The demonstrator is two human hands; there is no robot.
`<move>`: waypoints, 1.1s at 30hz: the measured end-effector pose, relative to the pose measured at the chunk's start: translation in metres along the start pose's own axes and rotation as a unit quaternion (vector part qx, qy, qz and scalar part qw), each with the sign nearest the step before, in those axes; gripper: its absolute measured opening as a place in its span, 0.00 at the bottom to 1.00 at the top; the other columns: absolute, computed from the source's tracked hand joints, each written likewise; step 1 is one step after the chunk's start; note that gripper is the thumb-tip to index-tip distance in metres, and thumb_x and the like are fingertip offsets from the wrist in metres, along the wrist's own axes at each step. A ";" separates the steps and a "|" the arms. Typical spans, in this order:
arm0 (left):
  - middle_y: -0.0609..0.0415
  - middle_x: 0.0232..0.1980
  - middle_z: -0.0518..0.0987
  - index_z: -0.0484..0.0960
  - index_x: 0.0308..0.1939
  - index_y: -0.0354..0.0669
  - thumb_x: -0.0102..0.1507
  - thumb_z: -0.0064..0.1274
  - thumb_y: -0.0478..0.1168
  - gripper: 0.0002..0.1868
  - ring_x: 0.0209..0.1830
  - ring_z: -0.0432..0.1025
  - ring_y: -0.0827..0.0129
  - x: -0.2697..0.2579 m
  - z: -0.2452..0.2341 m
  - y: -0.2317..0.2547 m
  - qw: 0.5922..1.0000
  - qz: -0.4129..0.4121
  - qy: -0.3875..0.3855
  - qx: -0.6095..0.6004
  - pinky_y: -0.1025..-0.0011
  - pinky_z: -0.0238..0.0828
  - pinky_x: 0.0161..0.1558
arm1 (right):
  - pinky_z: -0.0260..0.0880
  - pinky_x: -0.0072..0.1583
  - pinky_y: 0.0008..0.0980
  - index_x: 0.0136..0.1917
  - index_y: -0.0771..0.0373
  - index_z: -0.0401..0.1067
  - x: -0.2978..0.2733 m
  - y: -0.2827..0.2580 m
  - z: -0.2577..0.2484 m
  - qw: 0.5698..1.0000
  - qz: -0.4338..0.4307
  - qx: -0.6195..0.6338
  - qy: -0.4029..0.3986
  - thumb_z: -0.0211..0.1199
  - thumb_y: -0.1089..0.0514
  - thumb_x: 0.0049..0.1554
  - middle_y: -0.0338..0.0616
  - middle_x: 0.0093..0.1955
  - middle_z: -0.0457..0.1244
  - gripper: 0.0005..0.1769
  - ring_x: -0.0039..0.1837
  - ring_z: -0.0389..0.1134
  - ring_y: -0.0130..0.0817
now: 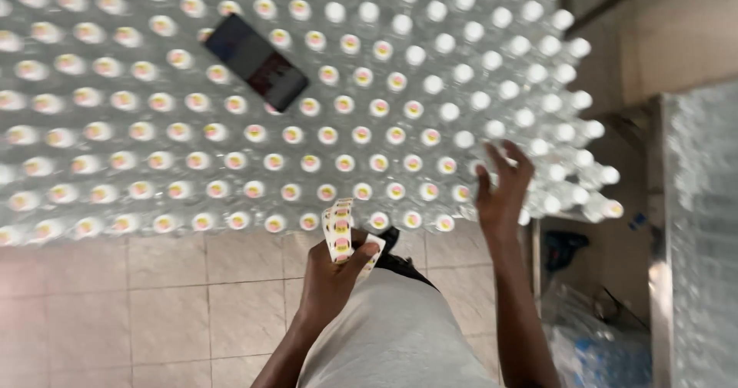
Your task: Applying small circular stickers to the center of water bottle caps
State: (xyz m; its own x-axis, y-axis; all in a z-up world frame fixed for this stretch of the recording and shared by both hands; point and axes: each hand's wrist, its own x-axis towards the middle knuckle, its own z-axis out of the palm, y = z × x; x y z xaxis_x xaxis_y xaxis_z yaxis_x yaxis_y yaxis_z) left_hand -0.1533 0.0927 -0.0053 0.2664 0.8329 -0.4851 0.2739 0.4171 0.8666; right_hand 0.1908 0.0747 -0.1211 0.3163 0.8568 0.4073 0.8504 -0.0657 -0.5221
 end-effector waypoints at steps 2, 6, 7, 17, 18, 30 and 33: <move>0.59 0.32 0.85 0.87 0.37 0.43 0.69 0.54 0.53 0.18 0.27 0.64 0.80 -0.001 -0.012 0.027 0.993 0.057 0.010 -0.099 0.75 0.59 0.30 | 0.74 0.63 0.47 0.78 0.65 0.67 0.012 -0.018 -0.011 0.997 0.009 0.079 0.001 0.64 0.63 0.72 0.60 0.76 0.54 0.23 0.66 0.64 0.51; 0.52 0.50 0.90 0.71 0.60 0.52 0.73 0.45 0.68 0.28 0.49 0.84 0.78 0.038 -0.052 0.038 0.934 0.154 0.051 -0.317 0.87 0.62 0.32 | 0.80 0.57 0.42 0.82 0.71 0.63 0.012 -0.022 -0.013 0.983 0.076 0.168 0.027 0.70 0.77 0.64 0.58 0.73 0.54 0.36 0.55 0.71 0.50; 0.52 0.50 0.90 0.71 0.60 0.52 0.73 0.45 0.68 0.28 0.49 0.84 0.78 0.043 -0.061 0.060 0.934 0.157 0.056 -0.317 0.87 0.62 0.32 | 0.80 0.57 0.42 0.82 0.71 0.63 0.013 -0.027 -0.013 0.982 0.071 0.172 0.027 0.70 0.77 0.64 0.58 0.73 0.54 0.36 0.55 0.71 0.50; 0.48 0.29 0.84 0.64 0.81 0.46 0.83 0.38 0.53 0.25 0.38 0.83 0.43 0.194 -0.158 0.050 0.897 0.245 0.309 0.201 0.45 0.73 0.46 | 0.76 0.60 0.47 0.83 0.70 0.62 0.007 -0.035 -0.014 0.979 0.144 0.141 0.021 0.68 0.74 0.67 0.60 0.74 0.54 0.35 0.61 0.71 0.57; 0.54 0.24 0.83 0.71 0.77 0.50 0.84 0.34 0.53 0.22 0.33 0.82 0.48 0.205 -0.166 0.047 0.891 0.281 0.287 0.212 0.50 0.76 0.45 | 0.76 0.61 0.48 0.83 0.70 0.62 0.007 -0.036 -0.015 0.977 0.155 0.145 0.022 0.68 0.74 0.66 0.60 0.74 0.54 0.35 0.61 0.71 0.57; 0.50 0.20 0.81 0.68 0.47 0.43 0.83 0.39 0.55 0.20 0.33 0.80 0.42 0.246 -0.185 0.027 0.902 0.264 0.267 0.215 0.42 0.75 0.44 | 0.75 0.59 0.45 0.84 0.70 0.61 0.012 -0.052 -0.013 0.972 0.193 0.126 0.044 0.68 0.77 0.65 0.59 0.73 0.55 0.38 0.60 0.70 0.54; 0.32 0.47 0.86 0.72 0.62 0.38 0.81 0.41 0.55 0.22 0.50 0.78 0.29 0.183 -0.167 0.086 0.920 0.238 0.281 0.134 0.37 0.73 0.56 | 0.76 0.59 0.45 0.82 0.72 0.64 0.014 -0.056 -0.010 0.980 0.150 0.098 0.086 0.72 0.80 0.62 0.58 0.70 0.56 0.39 0.60 0.69 0.55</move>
State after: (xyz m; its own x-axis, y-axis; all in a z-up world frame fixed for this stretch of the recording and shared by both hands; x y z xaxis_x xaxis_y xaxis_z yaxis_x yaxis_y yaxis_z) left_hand -0.2356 0.3417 0.0000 -0.0838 0.9861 0.1435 0.4887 -0.0848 0.8683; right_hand 0.1515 0.0852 -0.0788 0.6204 0.7141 0.3244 0.6165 -0.1883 -0.7645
